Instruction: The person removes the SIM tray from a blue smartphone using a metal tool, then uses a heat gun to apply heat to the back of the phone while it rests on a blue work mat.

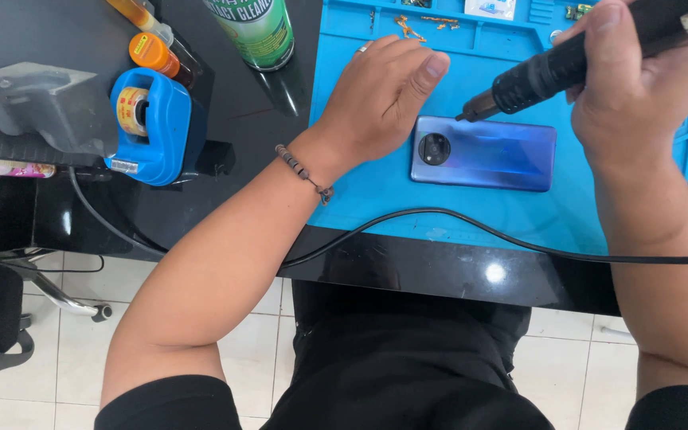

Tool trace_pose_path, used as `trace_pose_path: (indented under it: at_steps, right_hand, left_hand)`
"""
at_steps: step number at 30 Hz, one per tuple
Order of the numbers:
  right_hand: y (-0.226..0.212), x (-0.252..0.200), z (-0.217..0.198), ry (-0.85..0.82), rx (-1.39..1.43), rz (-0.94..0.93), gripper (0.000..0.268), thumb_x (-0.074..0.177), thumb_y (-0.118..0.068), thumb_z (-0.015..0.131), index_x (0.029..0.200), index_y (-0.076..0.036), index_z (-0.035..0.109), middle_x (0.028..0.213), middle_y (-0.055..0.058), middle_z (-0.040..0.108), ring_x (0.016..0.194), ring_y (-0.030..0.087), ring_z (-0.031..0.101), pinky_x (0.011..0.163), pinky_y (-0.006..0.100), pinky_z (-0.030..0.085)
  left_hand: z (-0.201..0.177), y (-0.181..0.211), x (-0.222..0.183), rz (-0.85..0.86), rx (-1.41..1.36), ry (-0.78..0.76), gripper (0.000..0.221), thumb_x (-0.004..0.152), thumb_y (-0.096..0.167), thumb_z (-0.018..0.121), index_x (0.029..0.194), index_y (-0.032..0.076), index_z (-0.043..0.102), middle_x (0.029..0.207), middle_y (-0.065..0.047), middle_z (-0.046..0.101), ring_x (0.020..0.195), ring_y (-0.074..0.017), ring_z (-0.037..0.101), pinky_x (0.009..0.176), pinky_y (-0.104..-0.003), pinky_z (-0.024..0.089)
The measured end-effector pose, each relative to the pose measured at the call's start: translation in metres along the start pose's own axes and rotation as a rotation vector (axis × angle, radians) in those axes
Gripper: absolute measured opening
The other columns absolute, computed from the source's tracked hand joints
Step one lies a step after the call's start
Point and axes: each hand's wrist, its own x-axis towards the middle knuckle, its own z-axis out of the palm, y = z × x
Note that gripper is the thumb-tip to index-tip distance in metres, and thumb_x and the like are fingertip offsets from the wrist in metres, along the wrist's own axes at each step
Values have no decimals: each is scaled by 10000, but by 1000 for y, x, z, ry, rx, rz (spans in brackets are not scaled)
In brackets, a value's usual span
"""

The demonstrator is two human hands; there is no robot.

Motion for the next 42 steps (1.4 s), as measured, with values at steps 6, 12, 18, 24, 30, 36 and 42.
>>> trace_pose_path:
  at_steps: [6,12,18,24,30,36,42]
  right_hand:
    - [-8,8,29,10,97,-69,227,1202,-27,642,1050,116,554,883,255,639,799,341,714,745,428,571]
    - [-42,0,36,-85,91,-79,277,1189,-117,628,1049,114,568,910,250,655,837,321,677,817,399,529]
    - [-50,-16,27,-85,99,-88,288,1133,-136,655,1026,103,537,871,243,614,782,315,642,775,390,484]
    - [-46,-33,-5,-73,43,-41,266,1157,-92,620,1087,131,494,905,281,587,820,367,671,814,421,495]
    - [-23,-53,-48,-42,-112,-46,352,1243,-150,543,1072,156,510,912,293,603,816,359,572,850,443,438]
    - [-18,-74,-86,-70,-263,115,457,1318,-244,413,1100,136,543,1022,254,572,943,341,535,912,444,421]
    - [51,-102,-128,-39,-305,188,579,1377,-398,366,1145,92,571,1114,208,536,1071,324,540,963,436,418]
  left_hand:
    - [-3,2,1,-25,-46,9,618,1097,497,159,798,96,522,728,-20,445,709,-239,456,706,-378,370]
    - [-1,1,1,1,3,10,556,1109,476,159,750,105,364,709,-27,365,681,-234,364,678,-382,331]
    - [0,0,1,49,31,5,581,1115,477,137,751,98,383,712,-36,403,686,-250,380,747,-406,383]
    - [1,-1,1,50,27,-16,588,1117,494,134,755,105,385,711,-28,405,697,-233,388,691,-388,335]
    - [1,-2,0,22,21,-43,608,1113,519,141,758,109,414,719,-26,401,716,-229,412,705,-386,336]
    - [0,0,1,2,40,-54,691,1108,522,130,898,81,619,795,-32,518,790,-249,492,748,-386,377]
    - [1,0,1,-10,41,-57,739,1104,526,130,980,64,693,840,-36,589,829,-257,542,771,-391,402]
